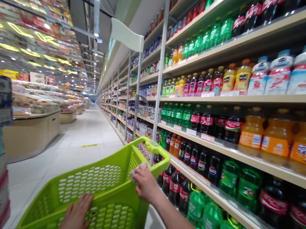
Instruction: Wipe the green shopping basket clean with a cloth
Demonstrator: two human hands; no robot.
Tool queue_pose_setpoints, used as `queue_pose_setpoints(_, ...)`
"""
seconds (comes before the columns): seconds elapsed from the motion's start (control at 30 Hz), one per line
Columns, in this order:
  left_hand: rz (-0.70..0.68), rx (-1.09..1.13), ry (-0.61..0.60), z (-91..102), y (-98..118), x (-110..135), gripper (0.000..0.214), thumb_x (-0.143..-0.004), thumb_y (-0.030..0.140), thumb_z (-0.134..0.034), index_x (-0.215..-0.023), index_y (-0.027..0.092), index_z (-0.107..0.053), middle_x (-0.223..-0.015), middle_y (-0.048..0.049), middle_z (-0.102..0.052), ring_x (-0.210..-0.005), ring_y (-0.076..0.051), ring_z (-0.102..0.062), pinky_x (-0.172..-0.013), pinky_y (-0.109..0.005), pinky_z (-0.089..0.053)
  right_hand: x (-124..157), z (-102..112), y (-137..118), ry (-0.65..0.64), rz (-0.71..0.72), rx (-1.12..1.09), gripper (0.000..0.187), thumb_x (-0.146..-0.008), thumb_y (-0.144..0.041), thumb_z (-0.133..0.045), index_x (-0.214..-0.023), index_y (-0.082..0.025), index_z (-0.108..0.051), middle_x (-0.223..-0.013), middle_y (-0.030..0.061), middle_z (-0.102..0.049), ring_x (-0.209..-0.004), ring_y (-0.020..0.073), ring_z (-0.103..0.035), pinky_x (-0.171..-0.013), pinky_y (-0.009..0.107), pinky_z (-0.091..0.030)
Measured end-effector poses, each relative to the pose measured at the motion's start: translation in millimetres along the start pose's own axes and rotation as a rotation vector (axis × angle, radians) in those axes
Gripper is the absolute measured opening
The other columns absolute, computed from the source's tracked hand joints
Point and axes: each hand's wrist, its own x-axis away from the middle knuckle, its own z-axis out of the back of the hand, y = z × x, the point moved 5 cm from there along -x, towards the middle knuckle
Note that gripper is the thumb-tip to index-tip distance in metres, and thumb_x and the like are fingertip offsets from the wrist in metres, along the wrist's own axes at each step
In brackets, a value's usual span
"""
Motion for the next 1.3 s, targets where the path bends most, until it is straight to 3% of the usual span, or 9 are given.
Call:
queue_pose_setpoints(0.13, -0.002, -0.017, 0.008, -3.3, -3.2, 0.1, 0.066, -0.069, 0.010, -0.039, -0.134, 0.011, -0.025, -0.144, -0.0086, -0.024, -0.133, -0.020, -0.014, -0.108, -0.041, -0.013, -8.6, -14.2, -16.7, -0.071, 0.086, 0.111, 0.015, -0.075, -0.024, -0.059, -0.090, -0.022, -0.062, -0.097, 0.0033, -0.062, -0.096, 0.0205, -0.050, -0.090, 0.040, -0.035)
queue_pose_setpoints(0.37, 0.008, -0.042, -0.042, 7.0, 2.6, 7.6, 0.068, -0.069, 0.010, -0.038, -0.135, 0.013, -0.022, -0.145, -0.0064, -0.021, -0.134, -0.018, -0.011, -0.108, -0.038, -0.010, -10.7, 39.3, 64.5, 0.163, -0.272, 0.264, 0.029, -0.080, -0.015, -0.051, -0.107, -0.019, -0.058, -0.111, 0.0099, -0.057, -0.100, 0.0219, -0.050, -0.087, 0.037, -0.039)
queue_pose_setpoints(0.47, 0.017, -0.034, -0.054, 9.6, 5.4, 8.7, 0.068, -0.069, 0.011, -0.038, -0.135, 0.011, -0.022, -0.145, -0.0069, -0.020, -0.134, -0.019, -0.011, -0.108, -0.039, -0.011, -5.5, 37.3, 69.9, 0.111, -0.355, 0.269, 0.026, -0.081, -0.016, -0.047, -0.103, -0.018, -0.061, -0.112, 0.0111, -0.056, -0.104, 0.0233, -0.050, -0.089, 0.039, -0.039)
queue_pose_setpoints(0.57, 0.011, -0.027, -0.054, 10.1, 5.8, 8.6, 0.067, -0.070, 0.012, -0.038, -0.135, 0.010, -0.021, -0.145, -0.0074, -0.019, -0.134, -0.019, -0.011, -0.108, -0.040, -0.011, -1.9, 16.0, 43.9, 0.014, -0.272, 0.240, 0.029, -0.078, -0.030, -0.055, -0.104, -0.017, -0.060, -0.113, 0.0126, -0.055, -0.107, 0.0255, -0.048, -0.093, 0.041, -0.036)
queue_pose_setpoints(0.7, -0.008, -0.019, -0.063, 8.2, 2.5, 8.3, 0.069, -0.069, 0.013, -0.039, -0.135, 0.010, -0.021, -0.145, -0.0073, -0.019, -0.134, -0.019, -0.011, -0.108, -0.039, -0.011, 2.7, -5.4, 11.1, -0.114, -0.029, 0.216, 0.063, -0.065, -0.036, -0.068, -0.121, -0.015, -0.048, -0.128, 0.0160, -0.043, -0.121, 0.0308, -0.034, -0.099, 0.046, -0.028)
queue_pose_setpoints(0.83, -0.004, -0.008, -0.062, 5.7, -0.4, 8.6, 0.071, -0.067, 0.013, -0.040, -0.135, 0.011, -0.021, -0.145, -0.0064, -0.018, -0.134, -0.019, -0.010, -0.109, -0.039, -0.009, 0.0, 11.1, 26.6, -0.101, 0.097, 0.189, 0.030, -0.081, -0.017, -0.049, -0.109, -0.023, -0.058, -0.117, 0.0051, -0.056, -0.112, 0.0176, -0.046, -0.098, 0.034, -0.033)
queue_pose_setpoints(1.03, 0.005, 0.044, -0.065, 6.3, 5.3, 8.9, 0.073, -0.066, 0.012, -0.040, -0.136, 0.013, -0.020, -0.146, -0.0050, -0.018, -0.134, -0.018, -0.008, -0.109, -0.039, -0.008, 2.2, 58.2, 97.5, 0.135, -0.347, 0.288, 0.029, -0.081, -0.010, -0.043, -0.103, -0.016, -0.061, -0.121, 0.0147, -0.052, -0.115, 0.0255, -0.043, -0.095, 0.047, -0.033)
queue_pose_setpoints(1.1, 0.012, 0.040, -0.067, 8.8, 7.9, 9.3, 0.072, -0.066, 0.012, -0.039, -0.136, 0.012, -0.020, -0.146, -0.0056, -0.018, -0.134, -0.018, -0.007, -0.109, -0.039, -0.008, 6.3, 41.4, 86.5, 0.140, -0.352, 0.274, 0.025, -0.081, -0.009, -0.046, -0.097, -0.018, -0.064, -0.117, 0.0133, -0.055, -0.113, 0.0246, -0.044, -0.096, 0.047, -0.033)
queue_pose_setpoints(1.3, -0.003, 0.026, -0.072, 15.1, 9.3, 12.4, 0.071, -0.067, 0.012, -0.038, -0.135, 0.010, -0.021, -0.145, -0.0063, -0.018, -0.134, -0.019, -0.008, -0.109, -0.041, -0.010, 3.7, -61.4, -21.4, 0.074, 0.122, 0.156, 0.015, -0.082, -0.021, -0.055, -0.096, -0.023, -0.061, -0.107, 0.0051, -0.060, -0.109, 0.0203, -0.048, -0.098, 0.042, -0.034)
